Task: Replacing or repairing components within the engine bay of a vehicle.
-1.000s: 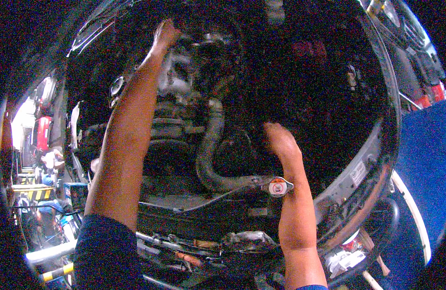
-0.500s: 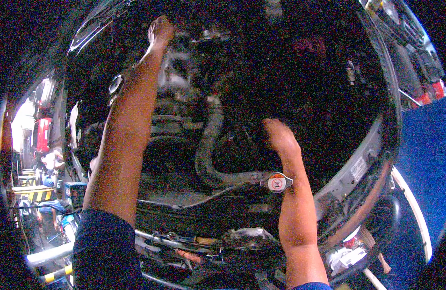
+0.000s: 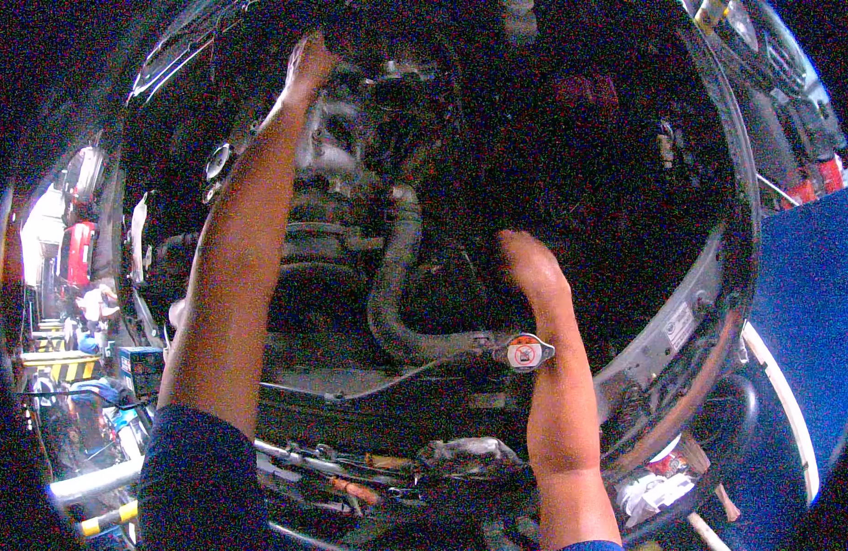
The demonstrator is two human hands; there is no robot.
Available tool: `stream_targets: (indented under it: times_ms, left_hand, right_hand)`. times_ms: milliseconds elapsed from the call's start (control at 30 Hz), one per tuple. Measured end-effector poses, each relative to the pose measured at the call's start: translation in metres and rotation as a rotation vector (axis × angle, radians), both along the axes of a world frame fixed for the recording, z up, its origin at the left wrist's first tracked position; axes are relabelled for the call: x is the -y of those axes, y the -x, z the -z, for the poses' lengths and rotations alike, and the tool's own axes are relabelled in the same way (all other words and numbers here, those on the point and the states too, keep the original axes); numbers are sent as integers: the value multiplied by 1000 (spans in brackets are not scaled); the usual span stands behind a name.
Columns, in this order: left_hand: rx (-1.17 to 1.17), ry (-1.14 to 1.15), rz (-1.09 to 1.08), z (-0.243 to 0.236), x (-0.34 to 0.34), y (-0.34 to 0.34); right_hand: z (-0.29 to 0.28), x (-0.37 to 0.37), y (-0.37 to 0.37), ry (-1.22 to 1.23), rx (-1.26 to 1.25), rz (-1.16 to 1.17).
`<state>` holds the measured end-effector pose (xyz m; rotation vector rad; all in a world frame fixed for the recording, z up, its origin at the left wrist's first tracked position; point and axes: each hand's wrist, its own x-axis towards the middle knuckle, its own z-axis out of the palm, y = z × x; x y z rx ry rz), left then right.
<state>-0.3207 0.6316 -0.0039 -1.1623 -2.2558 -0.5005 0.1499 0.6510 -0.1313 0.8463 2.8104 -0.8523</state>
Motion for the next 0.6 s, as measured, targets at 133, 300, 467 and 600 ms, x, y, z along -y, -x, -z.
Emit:
stream_targets:
  times_ms: [133,300,467,600]
  left_hand:
    - [142,76,-95,0,1,3]
    - [114,160,-46,8,-4,25]
    - [-195,208,-49,30,-9,56]
    - [-415,195,19,29,-9,67]
  right_hand:
    - [-8,-1,2,69,112,16]
    - [-11,3,0,133,45,76]
    - [-16,1,3,64,129,-10]
    - [-19,-1,7,116,171,46]
